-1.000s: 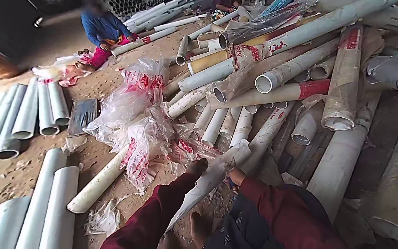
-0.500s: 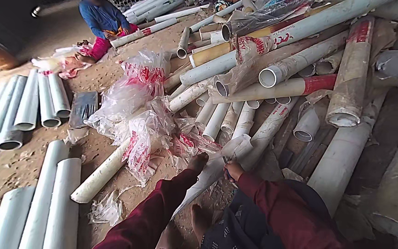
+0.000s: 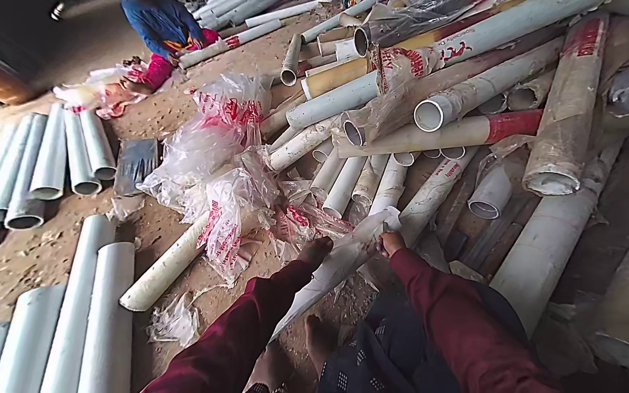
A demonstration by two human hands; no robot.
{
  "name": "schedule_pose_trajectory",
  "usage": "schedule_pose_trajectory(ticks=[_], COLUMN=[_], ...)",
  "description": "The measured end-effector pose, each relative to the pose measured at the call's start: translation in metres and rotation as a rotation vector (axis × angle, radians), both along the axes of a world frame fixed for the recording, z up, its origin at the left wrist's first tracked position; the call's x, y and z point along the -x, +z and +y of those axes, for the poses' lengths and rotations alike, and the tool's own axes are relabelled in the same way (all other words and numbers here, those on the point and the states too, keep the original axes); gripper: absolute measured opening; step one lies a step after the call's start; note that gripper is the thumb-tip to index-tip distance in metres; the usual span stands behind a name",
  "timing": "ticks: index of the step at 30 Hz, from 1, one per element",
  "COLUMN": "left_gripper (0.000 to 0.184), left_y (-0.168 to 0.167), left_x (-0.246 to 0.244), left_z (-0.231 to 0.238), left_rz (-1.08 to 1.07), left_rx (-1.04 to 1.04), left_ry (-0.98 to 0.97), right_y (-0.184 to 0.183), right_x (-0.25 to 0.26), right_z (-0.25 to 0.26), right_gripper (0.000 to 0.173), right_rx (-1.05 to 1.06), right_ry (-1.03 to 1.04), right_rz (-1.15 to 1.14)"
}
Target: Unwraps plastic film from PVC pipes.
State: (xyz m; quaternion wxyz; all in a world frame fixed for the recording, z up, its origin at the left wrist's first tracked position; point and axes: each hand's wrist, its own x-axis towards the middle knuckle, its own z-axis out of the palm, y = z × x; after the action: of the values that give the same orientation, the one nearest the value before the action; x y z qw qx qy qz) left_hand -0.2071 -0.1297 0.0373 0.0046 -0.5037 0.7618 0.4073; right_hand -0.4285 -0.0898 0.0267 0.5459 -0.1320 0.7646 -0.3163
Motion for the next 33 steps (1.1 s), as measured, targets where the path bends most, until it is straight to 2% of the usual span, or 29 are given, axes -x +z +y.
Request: schedule_pose_trajectory(ticks=[4,16,22,27,30,33], left_gripper=[0.039,0.037,0.037,0.038,0.04,0.041], left_y=[-0.003,-0.007,-0.006,-0.006,-0.004,-0.004], left_x=[-0.003,-0.007,-0.006,-0.006,-0.005,-0.002], left_z=[-0.004,-0.005,-0.005,-0.006,-0.008,-0.011], left_rz=[0.026,0.074,0.053,0.046,0.018,-0.013], left_rx=[-0.011,-0.036,-0.047,-0.055,-0.075,-0.088], left_ry=[-0.014,0.023,0.023,0.033,0.041,0.079], right_y=[0.002,0.0,-0.005,0.002,0.009,0.019], right_x=[-0.007,-0.041,-0.057,-0.061,-0.066,-0.071], right_z=[0.008,0.032,0.045,0.046,0.055,0.051], right_gripper=[0.021,0.023,0.025,0.025,0.026,0.034], right_rx=[-0.03,0.019,-0.03,-0.04,-0.01,0.045], right_ry=[0.087,0.065,0.234,0.244,0.462,0.862], right_rz=[-0.002,-0.138,-0.109,-0.157,-0.175,0.232])
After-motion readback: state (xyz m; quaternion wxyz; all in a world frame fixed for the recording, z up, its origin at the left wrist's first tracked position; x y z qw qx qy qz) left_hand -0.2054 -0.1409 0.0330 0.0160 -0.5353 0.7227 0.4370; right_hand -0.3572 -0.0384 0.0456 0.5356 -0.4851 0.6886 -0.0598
